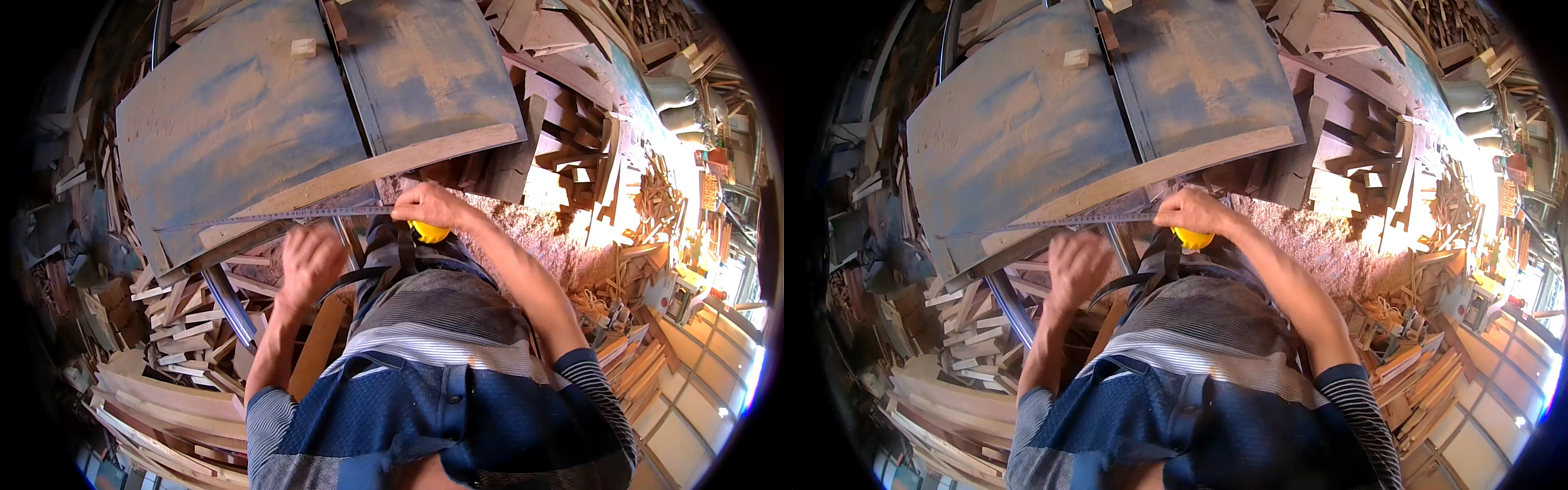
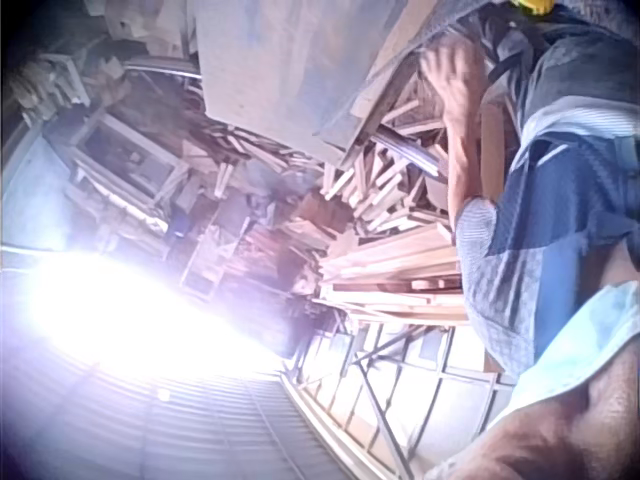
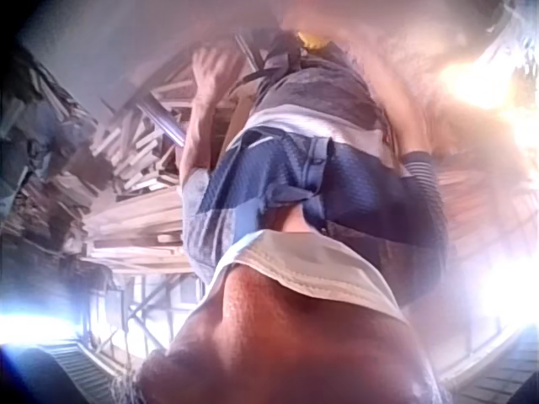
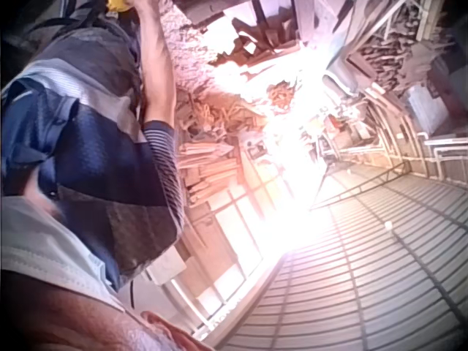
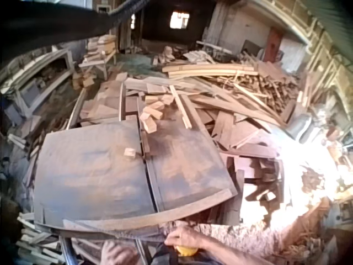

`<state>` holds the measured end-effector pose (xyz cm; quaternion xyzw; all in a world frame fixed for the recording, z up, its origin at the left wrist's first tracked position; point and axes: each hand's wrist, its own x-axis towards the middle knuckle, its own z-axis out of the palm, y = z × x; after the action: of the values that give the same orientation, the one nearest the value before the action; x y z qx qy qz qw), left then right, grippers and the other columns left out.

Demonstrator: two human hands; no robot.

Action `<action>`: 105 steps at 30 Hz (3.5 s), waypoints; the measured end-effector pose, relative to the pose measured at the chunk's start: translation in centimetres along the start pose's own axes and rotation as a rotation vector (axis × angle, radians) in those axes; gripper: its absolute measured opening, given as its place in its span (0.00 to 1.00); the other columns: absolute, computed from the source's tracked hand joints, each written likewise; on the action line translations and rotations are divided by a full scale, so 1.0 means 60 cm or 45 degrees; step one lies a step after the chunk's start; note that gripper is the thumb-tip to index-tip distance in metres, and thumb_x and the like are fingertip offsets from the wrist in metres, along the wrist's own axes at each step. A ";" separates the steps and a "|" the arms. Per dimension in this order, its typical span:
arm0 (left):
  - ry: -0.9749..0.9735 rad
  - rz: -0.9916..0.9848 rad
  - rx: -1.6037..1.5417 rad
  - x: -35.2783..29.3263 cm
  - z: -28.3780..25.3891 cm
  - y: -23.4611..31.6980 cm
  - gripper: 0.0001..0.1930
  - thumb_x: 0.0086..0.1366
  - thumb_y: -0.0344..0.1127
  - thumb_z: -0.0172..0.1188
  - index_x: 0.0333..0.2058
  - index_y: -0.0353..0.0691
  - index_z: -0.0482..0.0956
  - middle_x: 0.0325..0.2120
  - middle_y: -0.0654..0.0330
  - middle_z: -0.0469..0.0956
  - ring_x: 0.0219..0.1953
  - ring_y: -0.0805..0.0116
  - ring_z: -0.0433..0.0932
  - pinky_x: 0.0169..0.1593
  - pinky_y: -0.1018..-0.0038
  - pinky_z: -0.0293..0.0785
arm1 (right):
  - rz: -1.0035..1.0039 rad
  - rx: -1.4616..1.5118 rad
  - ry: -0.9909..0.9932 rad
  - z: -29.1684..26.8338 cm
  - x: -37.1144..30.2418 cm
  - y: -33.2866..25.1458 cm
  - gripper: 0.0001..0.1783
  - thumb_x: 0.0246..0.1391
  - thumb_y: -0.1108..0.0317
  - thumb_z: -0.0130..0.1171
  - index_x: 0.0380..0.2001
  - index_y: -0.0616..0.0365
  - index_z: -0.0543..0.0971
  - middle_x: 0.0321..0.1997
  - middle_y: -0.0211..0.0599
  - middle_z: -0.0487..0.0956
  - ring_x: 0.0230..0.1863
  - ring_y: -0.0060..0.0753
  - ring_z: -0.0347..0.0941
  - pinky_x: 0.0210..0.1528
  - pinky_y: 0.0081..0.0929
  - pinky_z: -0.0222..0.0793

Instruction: The person measures several pieces of lumber using a tape measure, sometimes placing the wood on a table saw to assist the measurement.

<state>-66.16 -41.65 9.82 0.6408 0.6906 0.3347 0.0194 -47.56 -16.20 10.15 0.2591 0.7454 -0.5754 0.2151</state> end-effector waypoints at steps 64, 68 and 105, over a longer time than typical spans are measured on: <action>-0.342 -0.584 0.342 0.306 0.030 -0.410 0.36 0.47 0.55 0.79 0.50 0.35 0.82 0.47 0.51 0.82 0.52 0.52 0.76 0.63 0.60 0.67 | 0.134 -0.568 1.059 -0.337 0.052 0.056 0.32 0.52 0.55 0.65 0.58 0.59 0.77 0.51 0.55 0.81 0.50 0.53 0.81 0.52 0.43 0.77; -0.314 -0.686 0.339 0.206 0.037 -0.346 0.37 0.44 0.53 0.80 0.49 0.35 0.82 0.47 0.53 0.79 0.54 0.52 0.73 0.63 0.58 0.65 | 0.161 -1.028 0.991 -0.444 0.200 0.011 0.38 0.51 0.61 0.64 0.66 0.57 0.68 0.63 0.56 0.72 0.51 0.61 0.79 0.53 0.49 0.76; -0.261 -0.530 0.457 0.064 0.093 -0.245 0.35 0.45 0.55 0.78 0.49 0.44 0.77 0.45 0.56 0.79 0.53 0.55 0.73 0.58 0.58 0.66 | -0.081 0.057 0.485 -0.120 -0.069 0.046 0.28 0.49 0.59 0.72 0.50 0.67 0.82 0.45 0.46 0.86 0.46 0.32 0.81 0.53 0.33 0.74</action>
<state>-77.12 -35.08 -0.08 0.5091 0.8498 0.1295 0.0436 -42.78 -9.23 12.42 0.3442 0.7676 -0.5387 0.0459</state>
